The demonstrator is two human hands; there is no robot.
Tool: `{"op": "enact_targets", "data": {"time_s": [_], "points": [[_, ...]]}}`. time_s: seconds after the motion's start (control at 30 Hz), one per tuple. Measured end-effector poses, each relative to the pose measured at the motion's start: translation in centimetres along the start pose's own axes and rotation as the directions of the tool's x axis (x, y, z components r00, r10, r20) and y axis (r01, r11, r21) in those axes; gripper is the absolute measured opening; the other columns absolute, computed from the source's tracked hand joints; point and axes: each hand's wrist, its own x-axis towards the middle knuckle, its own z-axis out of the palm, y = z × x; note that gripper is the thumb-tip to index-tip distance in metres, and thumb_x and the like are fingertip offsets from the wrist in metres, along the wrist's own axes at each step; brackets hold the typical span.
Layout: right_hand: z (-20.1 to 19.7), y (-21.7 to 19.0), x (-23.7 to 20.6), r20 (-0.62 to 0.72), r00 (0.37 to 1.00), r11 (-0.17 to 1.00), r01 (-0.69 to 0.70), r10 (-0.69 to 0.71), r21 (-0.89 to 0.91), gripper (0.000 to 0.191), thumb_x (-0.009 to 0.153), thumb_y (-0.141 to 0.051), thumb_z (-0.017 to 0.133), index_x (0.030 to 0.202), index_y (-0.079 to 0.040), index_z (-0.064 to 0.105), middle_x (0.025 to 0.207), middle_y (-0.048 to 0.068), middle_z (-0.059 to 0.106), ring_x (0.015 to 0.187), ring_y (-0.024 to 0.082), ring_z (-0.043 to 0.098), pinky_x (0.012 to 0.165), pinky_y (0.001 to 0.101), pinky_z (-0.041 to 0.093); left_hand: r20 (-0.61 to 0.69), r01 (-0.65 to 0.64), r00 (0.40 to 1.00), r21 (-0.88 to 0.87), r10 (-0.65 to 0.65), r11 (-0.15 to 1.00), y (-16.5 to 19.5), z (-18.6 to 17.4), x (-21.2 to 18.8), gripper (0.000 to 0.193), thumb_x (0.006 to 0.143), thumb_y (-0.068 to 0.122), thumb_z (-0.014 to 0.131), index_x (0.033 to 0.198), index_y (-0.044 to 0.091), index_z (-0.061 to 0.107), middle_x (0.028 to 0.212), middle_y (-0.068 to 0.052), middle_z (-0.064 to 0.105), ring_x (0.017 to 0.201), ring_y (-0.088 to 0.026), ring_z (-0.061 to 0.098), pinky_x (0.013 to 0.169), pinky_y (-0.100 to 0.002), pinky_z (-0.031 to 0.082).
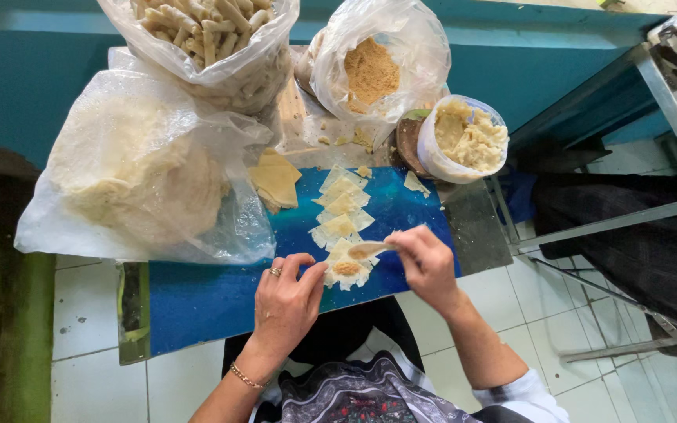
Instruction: The person sits at a workbench and folds small square dough wrappers by hand, pinching each piece closed and placing the folded pieces in a row on a blue board. They occasionally reach into a plastic bag of brown powder to coat or dust a piece before folding it and setting it with the others.
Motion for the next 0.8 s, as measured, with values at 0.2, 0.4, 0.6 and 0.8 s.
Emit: {"op": "enact_targets", "data": {"time_s": [0.2, 0.4, 0.6, 0.8], "points": [[-0.4, 6.5, 8.3, 0.056, 0.901, 0.807, -0.412, 0.431, 0.423, 0.015, 0.1, -0.007, 0.059, 0.103, -0.003, 0.073, 0.09, -0.004, 0.066, 0.078, 0.004, 0.053, 0.07, 0.0204, 0.045, 0.037, 0.086, 0.995, 0.072, -0.089, 0.994, 0.2, 0.4, -0.2, 0.019, 0.085, 0.018, 0.076, 0.101, 0.009, 0.069, 0.097, -0.006, 0.062, 0.086, -0.027, 0.059, 0.07, -0.041, 0.044], [4.8, 10.6, 22.5, -0.226, 0.968, 0.921, -0.186, 0.111, -0.342, 0.023, 0.093, -0.023, 0.075, 0.111, -0.01, 0.072, 0.096, 0.013, 0.069, 0.082, 0.032, 0.068, 0.071, 0.0426, 0.052, 0.069, 0.182, 0.98, 0.055, -0.186, 0.982, 0.9, 0.9, -0.3, 0.024, 0.084, 0.023, 0.076, 0.1, 0.009, 0.067, 0.096, -0.008, 0.061, 0.089, -0.028, 0.059, 0.071, -0.042, 0.043], [3.7, 4.5, 15.6, -0.134, 0.973, 0.868, 0.102, -0.189, -0.485, 0.031, 0.093, -0.018, 0.074, 0.122, -0.007, 0.07, 0.113, 0.016, 0.067, 0.104, 0.038, 0.065, 0.084, 0.0475, 0.052, 0.081, 0.224, 0.971, 0.037, -0.227, 0.974, 1.1, 1.0, 0.1, 0.019, 0.085, 0.023, 0.076, 0.097, 0.011, 0.066, 0.095, -0.006, 0.061, 0.089, -0.027, 0.06, 0.071, -0.042, 0.043], [0.3, -3.3, 0.8, 0.145, 0.928, 0.933, -0.321, 0.344, -0.161, 0.017, 0.082, -0.026, 0.08, 0.09, -0.011, 0.077, 0.09, 0.003, 0.073, 0.069, 0.019, 0.07, 0.062, 0.0313, 0.055, 0.005, 0.247, 0.969, 0.066, -0.248, 0.967, 1.3, 1.3, 0.0, 0.021, 0.083, 0.025, 0.076, 0.094, 0.011, 0.065, 0.091, -0.007, 0.06, 0.088, -0.029, 0.059, 0.07, -0.044, 0.043]]}}
